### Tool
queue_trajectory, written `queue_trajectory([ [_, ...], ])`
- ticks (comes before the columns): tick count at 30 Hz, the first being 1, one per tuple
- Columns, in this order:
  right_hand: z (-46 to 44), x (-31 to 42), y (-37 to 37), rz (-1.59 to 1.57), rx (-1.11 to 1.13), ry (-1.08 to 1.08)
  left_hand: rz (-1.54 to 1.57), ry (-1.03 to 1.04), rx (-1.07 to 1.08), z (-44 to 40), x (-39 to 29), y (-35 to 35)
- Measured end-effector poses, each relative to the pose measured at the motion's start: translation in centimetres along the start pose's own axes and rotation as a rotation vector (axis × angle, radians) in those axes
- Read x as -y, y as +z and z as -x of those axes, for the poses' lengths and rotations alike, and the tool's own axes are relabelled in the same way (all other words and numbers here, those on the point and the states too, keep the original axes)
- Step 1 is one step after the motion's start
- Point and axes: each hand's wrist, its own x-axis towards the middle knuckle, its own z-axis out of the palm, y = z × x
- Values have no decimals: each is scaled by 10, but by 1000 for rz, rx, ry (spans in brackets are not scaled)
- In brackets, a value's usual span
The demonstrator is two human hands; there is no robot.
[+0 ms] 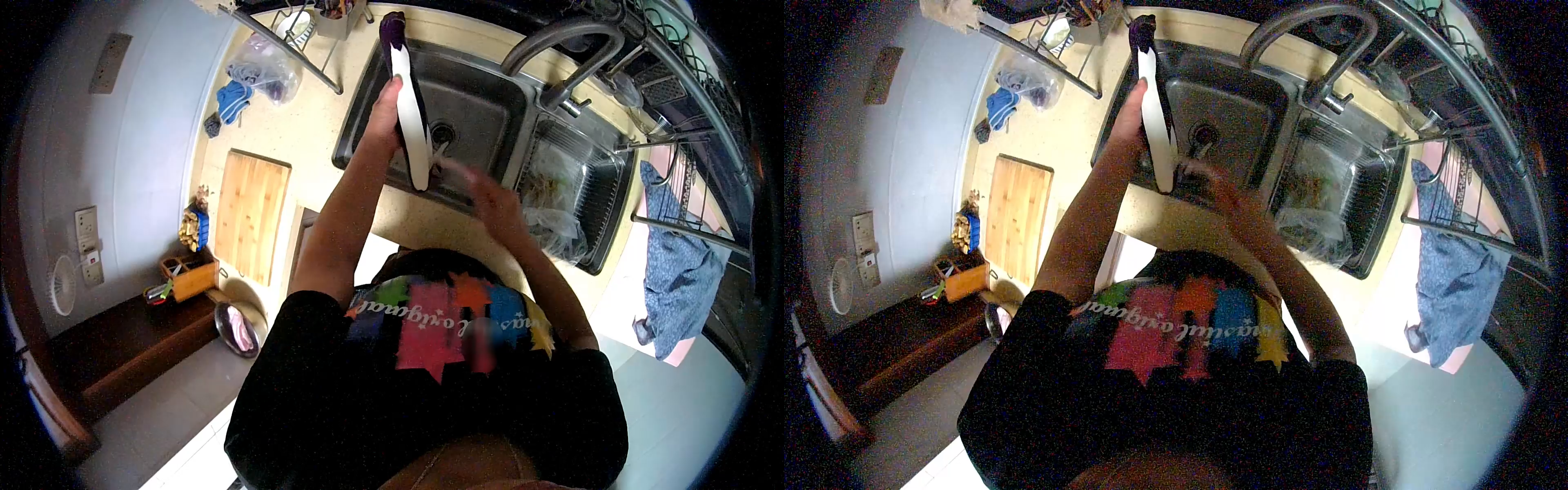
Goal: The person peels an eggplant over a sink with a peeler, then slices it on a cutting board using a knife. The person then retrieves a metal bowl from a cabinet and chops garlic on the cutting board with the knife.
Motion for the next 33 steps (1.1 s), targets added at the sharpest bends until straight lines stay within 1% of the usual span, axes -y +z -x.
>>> queue_trajectory([
  [1, -8, -3, -2, 50, -29, 112, -19, -65, 42, 1, 2, 0],
  [2, -22, -10, -8, 3, -80, 148, -38, -129, 85, 3, 5, 1],
  [3, -47, -3, -22, -44, -133, 182, -54, -156, 42, 11, 8, 12],
  [4, -74, 3, -32, -38, -149, 227, -97, -220, 129, 20, 10, 14],
  [5, -98, 6, -35, -33, -165, 271, -131, -193, 86, 31, 11, 27],
  [6, -114, 2, -32, -33, -168, 272, -163, -165, 41, 39, 14, 41],
  [7, -128, 0, -29, 18, -230, 206, -234, -131, 71, 40, 16, 42],
  [8, -135, 0, -27, 68, -290, 137, -235, -129, 71, 41, 16, 43],
  [9, -136, 4, -26, 67, -291, 133, -184, -95, 63, 43, 11, 47],
  [11, -126, 13, -23, -7, -181, 122, -90, -63, 61, 51, 0, 52],
  [12, -118, 19, -21, -43, -124, 119, -89, -64, 57, 47, 0, 47],
  [13, -107, 31, -22, -73, -78, 160, -105, -26, 68, 39, 2, 39],
  [14, -92, 37, -22, -75, -76, 164, -124, 10, 81, 31, 4, 30],
  [16, -67, 47, -22, -64, 50, 227, -130, -31, 53, 15, 6, 18],
  [17, -53, 45, -16, -95, -9, 101, -98, 10, -15, 6, 9, 15],
  [18, -37, 44, -11, -110, -38, 39, -65, 51, -83, 1, 10, 12],
  [19, -20, 43, -7, -123, -66, -24, -84, 9, -44, 4, -1, 12],
  [20, -3, 46, -6, -98, 13, 28, -111, 132, -97, 6, -6, 15],
  [21, 5, 46, -6, -72, 92, 78, -67, 129, -69, 2, -8, 11],
  [22, 7, 38, -9, -71, 93, 76, -22, 127, -42, -6, -10, 4],
  [23, 9, 27, -15, -50, 265, 187, 31, 114, -3, -16, -4, -8],
  [24, 10, 20, -20, -28, 437, 299, 31, 115, -5, -8, -9, -8],
  [25, 5, 14, -23, -29, 436, 296, 17, 37, 34, 6, -18, -3],
  [26, -6, 7, -26, -16, 294, 327, 3, -41, 72, 14, -23, 1],
  [27, -19, -1, -28, -4, 153, 358, 134, -70, 161, 11, -15, -1],
  [28, -38, -20, -23, -28, 51, 310, 134, -70, 160, 16, -13, 4],
  [29, -60, -38, -17, -52, -52, 261, 101, -135, 148, 25, -11, 10],
  [30, -85, -33, -21, -60, -155, 229, 68, -200, 138, 31, -8, 16],
  [31, -111, -17, -27, -68, -258, 197, 90, -161, 158, 31, 5, 16],
  [33, -150, 1, -34, 62, -274, 158, 7, -178, 168, 41, 4, 25],
])
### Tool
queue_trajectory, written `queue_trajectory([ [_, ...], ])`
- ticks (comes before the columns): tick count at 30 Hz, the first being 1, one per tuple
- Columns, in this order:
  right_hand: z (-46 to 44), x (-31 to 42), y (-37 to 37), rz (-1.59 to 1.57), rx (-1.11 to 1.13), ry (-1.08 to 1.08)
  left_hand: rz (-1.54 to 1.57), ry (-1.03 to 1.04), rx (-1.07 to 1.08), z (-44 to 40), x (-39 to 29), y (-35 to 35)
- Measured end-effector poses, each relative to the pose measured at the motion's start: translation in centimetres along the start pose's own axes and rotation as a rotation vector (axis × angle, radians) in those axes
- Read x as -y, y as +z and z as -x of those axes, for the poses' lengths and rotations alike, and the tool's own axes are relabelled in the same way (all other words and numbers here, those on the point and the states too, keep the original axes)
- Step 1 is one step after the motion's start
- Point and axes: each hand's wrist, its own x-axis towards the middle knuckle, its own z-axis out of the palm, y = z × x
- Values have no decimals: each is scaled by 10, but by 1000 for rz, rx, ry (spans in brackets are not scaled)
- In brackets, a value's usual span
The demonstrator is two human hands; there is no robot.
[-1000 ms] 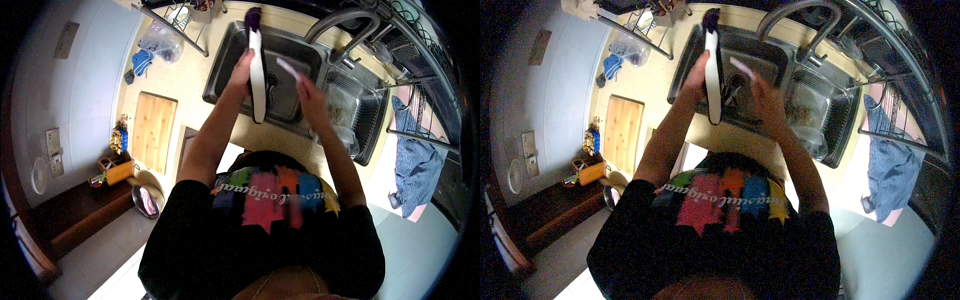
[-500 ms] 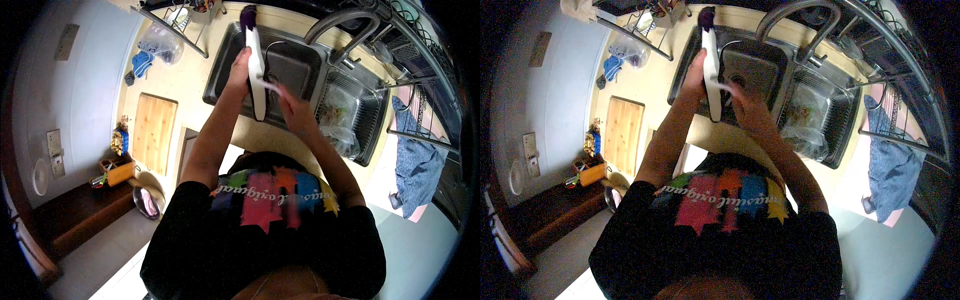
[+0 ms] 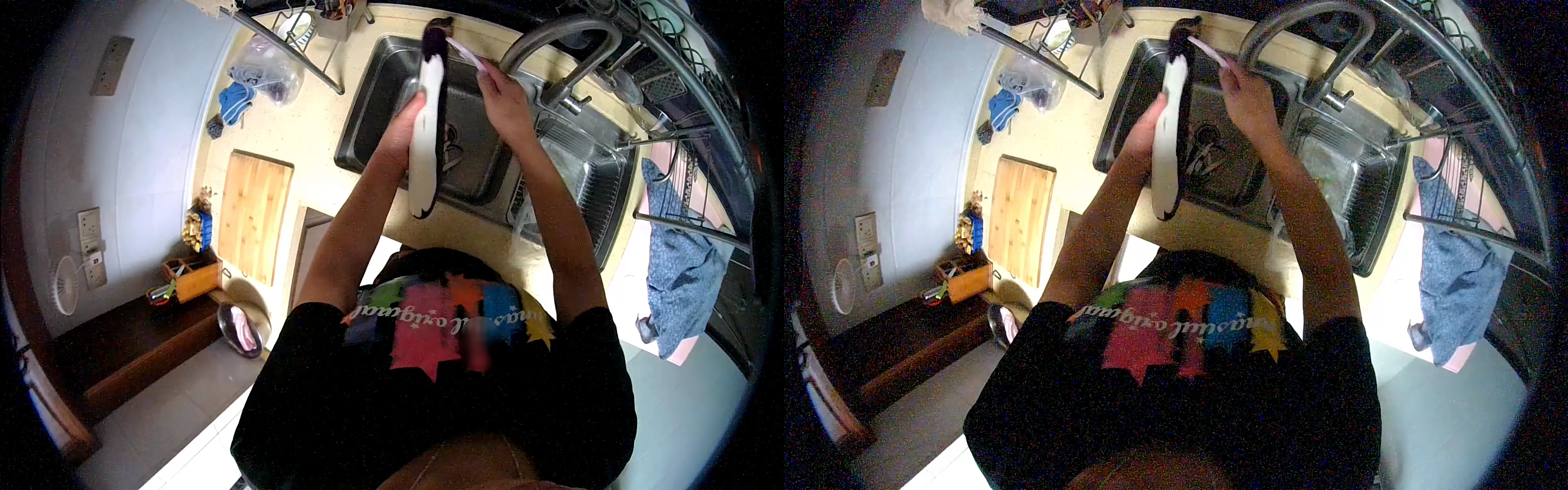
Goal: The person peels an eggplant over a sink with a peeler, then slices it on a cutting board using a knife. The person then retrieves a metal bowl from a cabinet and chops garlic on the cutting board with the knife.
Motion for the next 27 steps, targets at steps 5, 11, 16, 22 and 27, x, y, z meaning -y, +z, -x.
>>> queue_trajectory([
  [5, 6, 19, 17, -147, 128, 54, 103, -11, -74, -7, -2, 0],
  [11, 99, 34, 3, -216, 323, -31, 9, 103, -156, -23, -4, -32],
  [16, 151, 54, -32, -230, 508, -61, 76, 222, -144, -47, -21, -61],
  [22, 122, -44, -4, -52, 315, -20, 227, 152, 18, -23, -32, -44],
  [27, 1, -8, 8, 10, 81, 87, 31, -71, 22, -3, -3, -13],
])
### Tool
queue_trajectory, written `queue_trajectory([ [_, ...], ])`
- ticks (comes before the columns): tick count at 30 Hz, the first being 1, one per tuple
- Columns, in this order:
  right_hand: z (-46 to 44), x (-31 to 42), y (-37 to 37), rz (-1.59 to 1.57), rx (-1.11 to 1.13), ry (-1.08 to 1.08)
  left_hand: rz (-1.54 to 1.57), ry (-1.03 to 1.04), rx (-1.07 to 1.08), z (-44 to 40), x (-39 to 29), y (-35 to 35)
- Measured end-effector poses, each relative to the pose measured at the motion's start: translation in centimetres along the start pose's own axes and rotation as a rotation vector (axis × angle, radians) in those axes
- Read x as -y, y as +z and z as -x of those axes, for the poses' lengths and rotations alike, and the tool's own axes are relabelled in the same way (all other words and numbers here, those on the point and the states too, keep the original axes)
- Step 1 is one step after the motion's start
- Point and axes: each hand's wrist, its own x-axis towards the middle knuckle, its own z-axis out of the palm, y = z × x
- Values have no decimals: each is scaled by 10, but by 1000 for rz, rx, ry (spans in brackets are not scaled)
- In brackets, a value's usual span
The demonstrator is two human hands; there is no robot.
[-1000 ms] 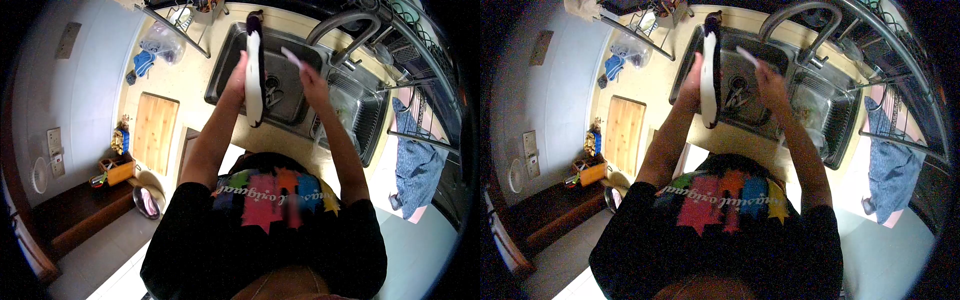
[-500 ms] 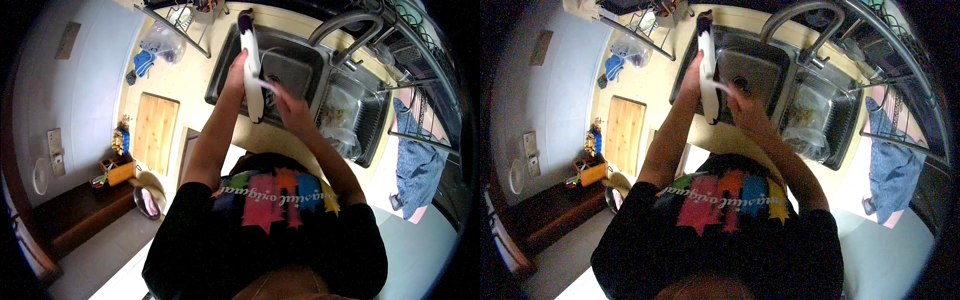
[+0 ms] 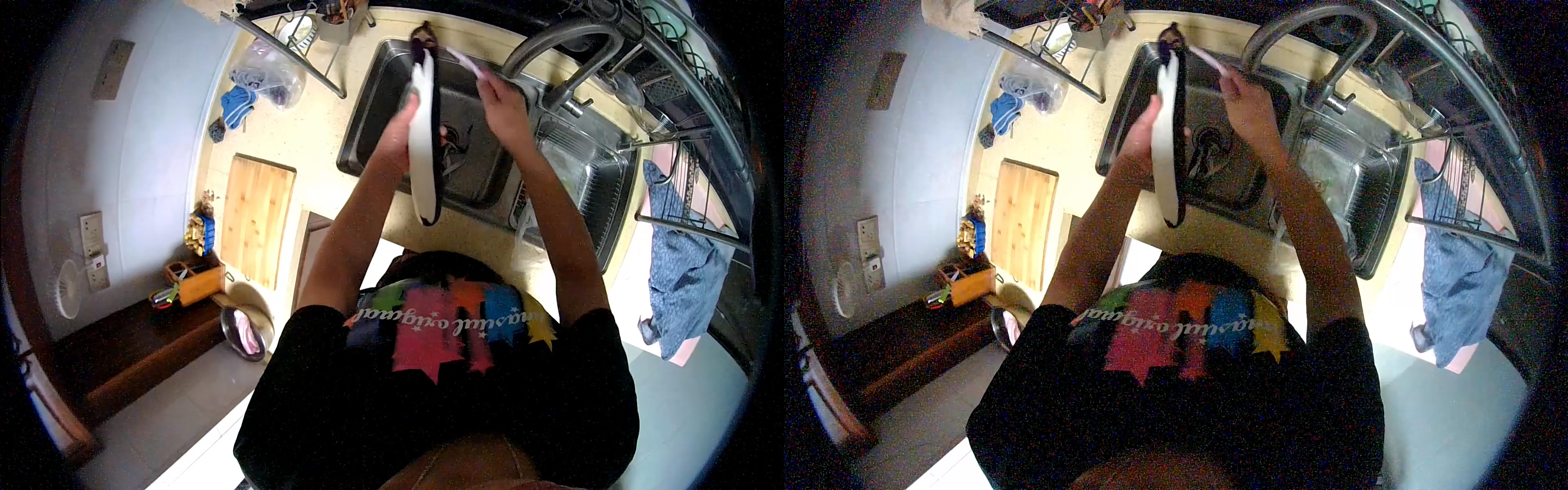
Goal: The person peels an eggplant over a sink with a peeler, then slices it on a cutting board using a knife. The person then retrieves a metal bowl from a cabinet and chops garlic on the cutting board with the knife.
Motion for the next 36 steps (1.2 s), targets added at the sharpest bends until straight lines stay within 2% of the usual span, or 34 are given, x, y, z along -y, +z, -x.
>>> queue_trajectory([
  [1, -9, 4, 6, -2, -1, 1, 29, -15, 49, 7, 1, 11],
  [2, -15, 7, 11, -61, -20, -49, -88, -29, -17, 7, 2, 17],
  [4, -13, 20, 15, -121, -39, -103, -53, 21, 1, 7, 1, 18],
  [6, 12, 28, 13, -117, 112, -57, 48, 60, -56, -2, 0, 9],
  [8, 40, 27, 13, -102, 96, -98, 100, 44, -83, -17, 3, -9],
  [11, 87, 22, 6, -170, 265, -135, -2, 128, -15, -12, -6, -14],
  [12, 105, 22, 1, -187, 316, -138, 48, 148, -88, -17, -9, -13],
  [13, 120, 22, -1, -168, 285, -216, 99, 170, -160, -24, -13, -12],
  [15, 153, 14, -3, -151, 263, -293, -98, 258, -189, -28, -23, -26],
  [17, 175, -6, -2, 51, 435, -350, -58, 334, -220, -43, -30, -42],
  [18, 175, -21, 0, 50, 433, -352, -59, 337, -219, -44, -34, -45],
  [20, 168, -47, 3, -96, 566, -104, 160, 322, -36, -43, -39, -46],
  [22, 127, -23, -20, 20, 491, 9, 208, 247, -43, -21, -39, -25],
  [24, 83, -44, 1, -34, 206, 3, 54, 131, 32, -5, -28, -14],
  [26, 34, -14, -5, -84, 50, -18, -27, 24, 5, 2, -12, -2],
  [28, -5, -7, 7, -71, 4, -46, -36, -67, 39, 8, -1, 6],
  [29, -15, -2, 10, -58, -42, -80, -90, -41, 9, 8, 3, 12],
  [33, 15, 28, 5, -33, 118, -142, -29, 54, -70, 3, -1, 7],
  [34, 32, 35, 3, -114, 191, -86, 43, 71, -27, -5, -1, -3],
  [36, 71, 26, 12, -191, 163, -233, 55, 125, -63, -16, -6, -19],
])
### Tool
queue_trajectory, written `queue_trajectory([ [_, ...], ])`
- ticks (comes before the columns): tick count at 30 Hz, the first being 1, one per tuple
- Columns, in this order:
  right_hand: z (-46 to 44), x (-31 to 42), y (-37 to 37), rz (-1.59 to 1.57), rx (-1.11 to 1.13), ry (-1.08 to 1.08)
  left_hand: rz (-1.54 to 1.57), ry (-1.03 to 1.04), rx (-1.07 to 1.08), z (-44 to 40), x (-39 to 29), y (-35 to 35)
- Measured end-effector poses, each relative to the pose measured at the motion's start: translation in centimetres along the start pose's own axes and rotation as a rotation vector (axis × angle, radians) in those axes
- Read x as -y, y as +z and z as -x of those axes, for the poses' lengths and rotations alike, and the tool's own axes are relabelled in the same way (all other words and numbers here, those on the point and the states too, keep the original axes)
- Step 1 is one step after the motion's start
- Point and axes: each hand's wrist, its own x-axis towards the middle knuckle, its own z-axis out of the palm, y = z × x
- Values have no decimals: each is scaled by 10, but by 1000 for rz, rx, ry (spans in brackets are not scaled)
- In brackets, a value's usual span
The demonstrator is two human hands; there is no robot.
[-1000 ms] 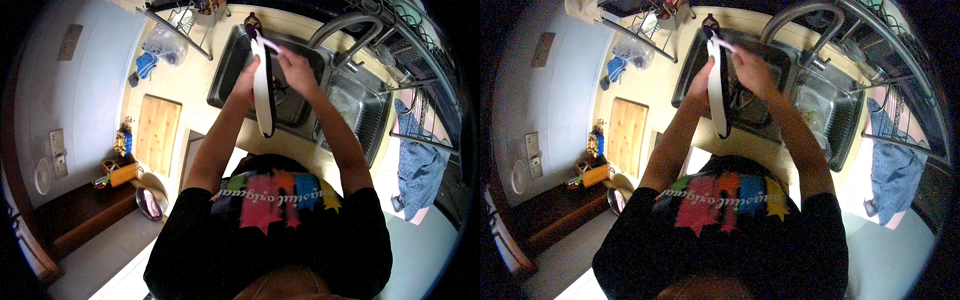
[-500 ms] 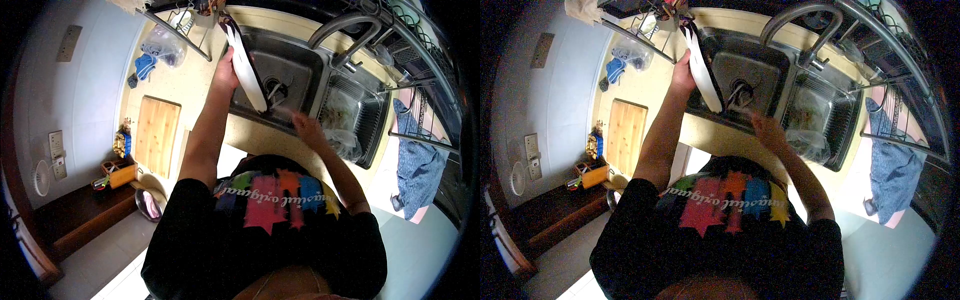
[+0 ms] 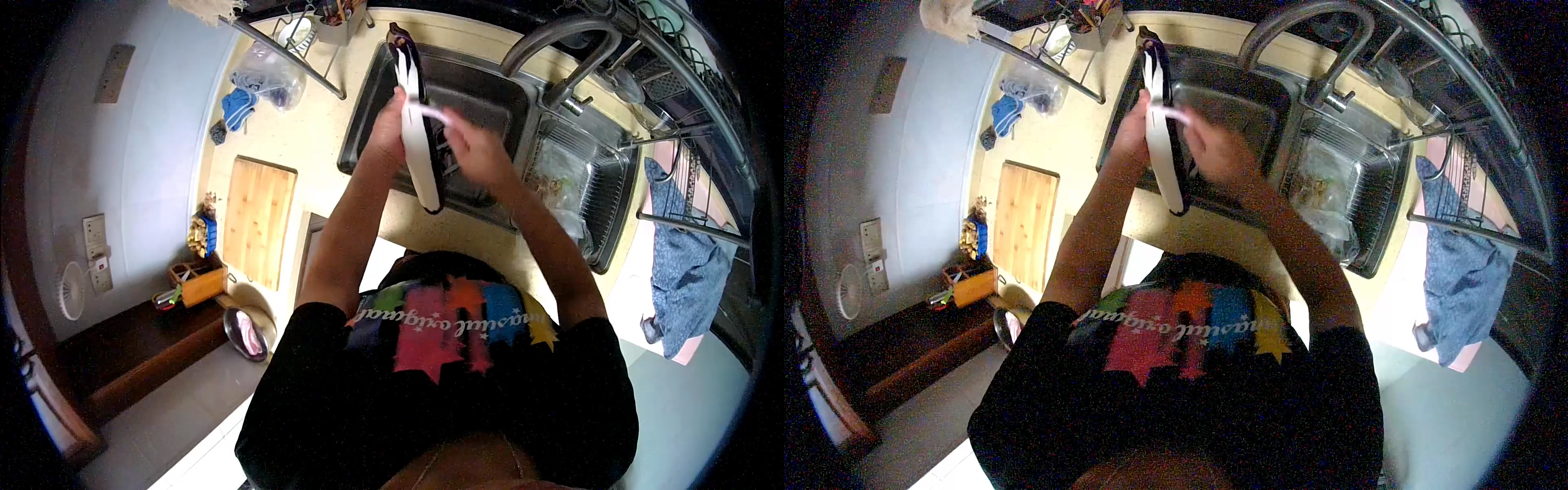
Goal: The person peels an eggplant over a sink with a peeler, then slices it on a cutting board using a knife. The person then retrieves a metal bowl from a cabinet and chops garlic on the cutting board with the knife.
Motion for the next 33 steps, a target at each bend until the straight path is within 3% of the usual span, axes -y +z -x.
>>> queue_trajectory([
  [3, 47, 21, -7, -70, 55, -26, 15, 84, -30, -11, -6, -5],
  [5, 67, 48, -26, -77, 284, 140, -62, 179, -39, -22, -10, -16],
  [6, 79, 46, -26, -76, 286, 139, -61, 180, -40, -24, -13, -15],
  [9, 112, -4, -18, 96, 378, 73, 13, 179, -99, -33, -22, -17],
  [11, 119, -50, -11, 188, 354, 220, -19, 99, -30, -25, -27, -18],
  [13, 66, -39, -29, 24, -3, 129, -83, 40, -4, 3, -23, 1],
  [16, -10, -52, -30, 137, -120, 135, -185, -70, -25, 12, 2, 13],
  [20, -68, -30, -29, 212, -248, 99, -297, 1, -7, 31, 6, 40],
  [26, -21, 10, -18, 201, -56, 87, -195, 162, 27, 7, 2, 9],
  [28, 14, 28, -18, 99, 141, 177, -143, 159, -58, 10, -7, 16],
  [29, 31, 26, -11, 114, 72, 46, -45, 122, 7, -7, -4, -2],
  [30, 47, 23, -4, 130, 2, -87, -99, 162, -92, -4, -9, 4],
  [33, 81, 40, -24, 74, 182, 42, -138, 214, -175, -12, -22, -1],
])
